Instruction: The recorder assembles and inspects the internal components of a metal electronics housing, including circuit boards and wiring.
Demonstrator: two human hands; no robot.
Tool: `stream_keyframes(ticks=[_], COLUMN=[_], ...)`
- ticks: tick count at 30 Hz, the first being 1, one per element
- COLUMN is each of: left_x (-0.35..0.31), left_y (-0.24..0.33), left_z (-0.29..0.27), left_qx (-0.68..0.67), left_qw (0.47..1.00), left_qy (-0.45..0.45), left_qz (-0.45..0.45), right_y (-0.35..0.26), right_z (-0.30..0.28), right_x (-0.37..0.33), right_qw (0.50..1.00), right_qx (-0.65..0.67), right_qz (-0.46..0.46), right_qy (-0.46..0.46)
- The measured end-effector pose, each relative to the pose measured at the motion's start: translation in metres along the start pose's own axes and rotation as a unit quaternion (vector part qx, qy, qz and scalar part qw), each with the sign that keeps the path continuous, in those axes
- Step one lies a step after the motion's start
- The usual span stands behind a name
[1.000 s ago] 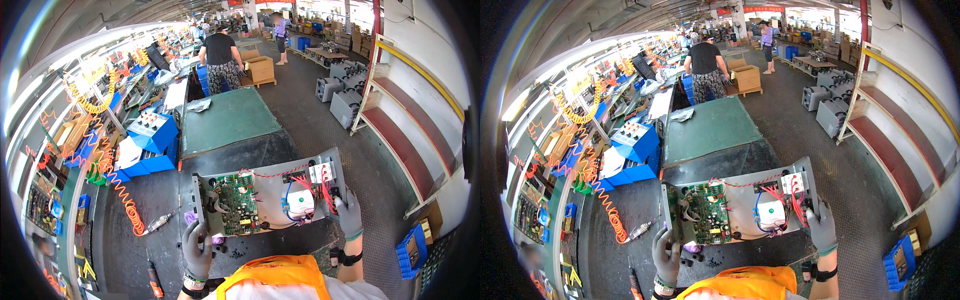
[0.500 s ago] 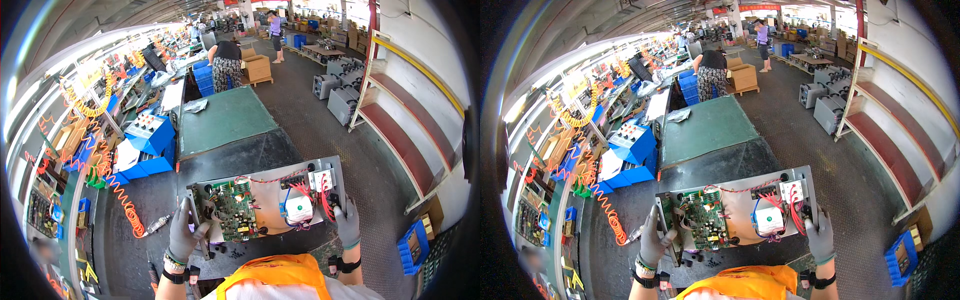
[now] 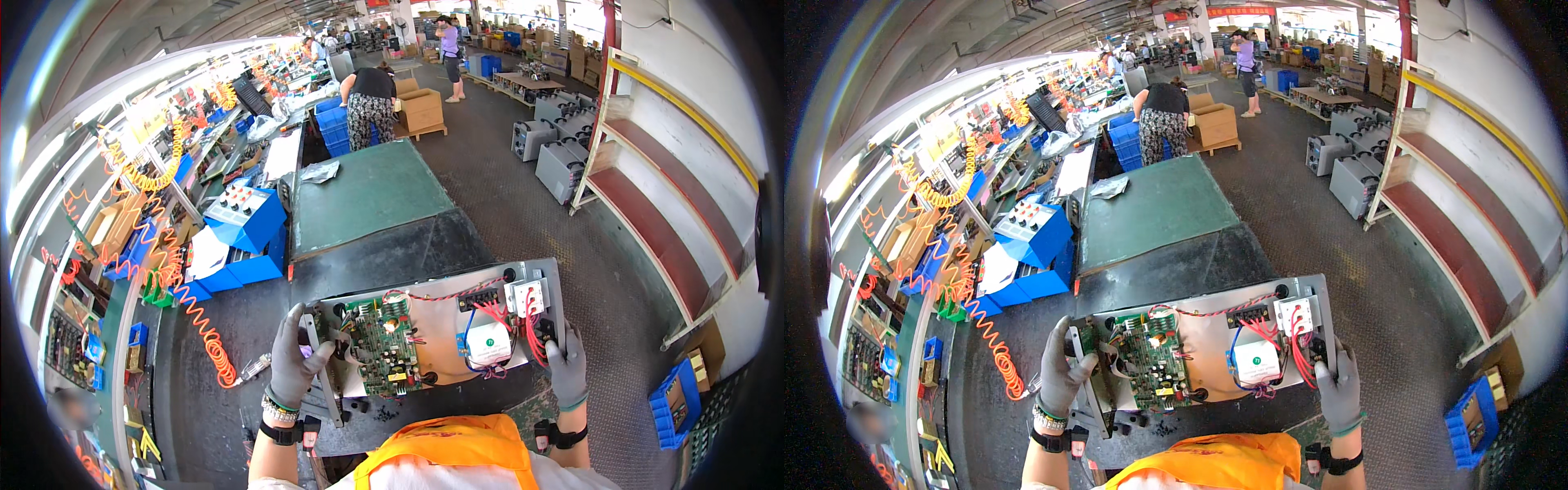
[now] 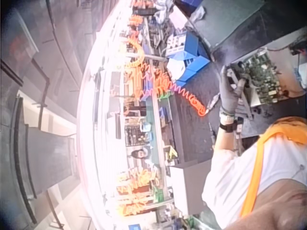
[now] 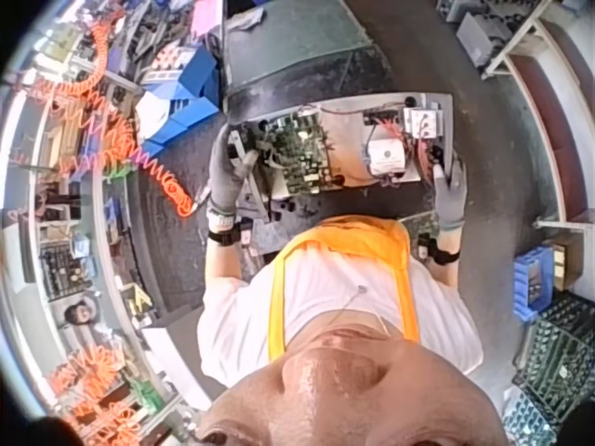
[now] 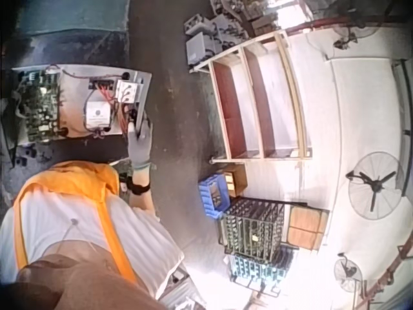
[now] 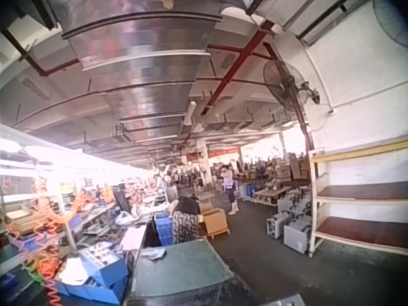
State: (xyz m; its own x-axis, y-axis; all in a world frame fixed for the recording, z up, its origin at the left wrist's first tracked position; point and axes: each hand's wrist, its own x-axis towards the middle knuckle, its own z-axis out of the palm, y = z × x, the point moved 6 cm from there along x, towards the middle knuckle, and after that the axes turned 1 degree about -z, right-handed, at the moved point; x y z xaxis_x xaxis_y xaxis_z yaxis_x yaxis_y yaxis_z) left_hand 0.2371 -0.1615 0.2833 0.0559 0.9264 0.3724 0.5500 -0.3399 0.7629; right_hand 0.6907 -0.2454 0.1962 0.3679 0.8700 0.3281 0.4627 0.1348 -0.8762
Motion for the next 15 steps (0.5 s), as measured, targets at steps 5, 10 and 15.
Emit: stream_keyframes(ticks=[5, 10, 15], left_x=[0.007, 0.015, 0.01], left_y=[0.004, -0.005, -0.005], left_z=[-0.001, -0.001, -0.001], left_qx=[-0.059, 0.01, 0.002], left_qw=[0.998, 0.999, 1.0], left_qy=[-0.013, -0.024, -0.004], left_qz=[-0.013, -0.025, 0.01], right_y=[-0.005, -0.005, -0.014], right_z=[0.002, 0.0, 0.0], right_x=[-0.001, -0.004, -0.003], right_qw=[1.0, 0.999, 1.0], right_qx=[0.012, 0.037, -0.001], right_qz=[0.01, 0.014, -0.002], right_qy=[-0.008, -0.001, -0.002])
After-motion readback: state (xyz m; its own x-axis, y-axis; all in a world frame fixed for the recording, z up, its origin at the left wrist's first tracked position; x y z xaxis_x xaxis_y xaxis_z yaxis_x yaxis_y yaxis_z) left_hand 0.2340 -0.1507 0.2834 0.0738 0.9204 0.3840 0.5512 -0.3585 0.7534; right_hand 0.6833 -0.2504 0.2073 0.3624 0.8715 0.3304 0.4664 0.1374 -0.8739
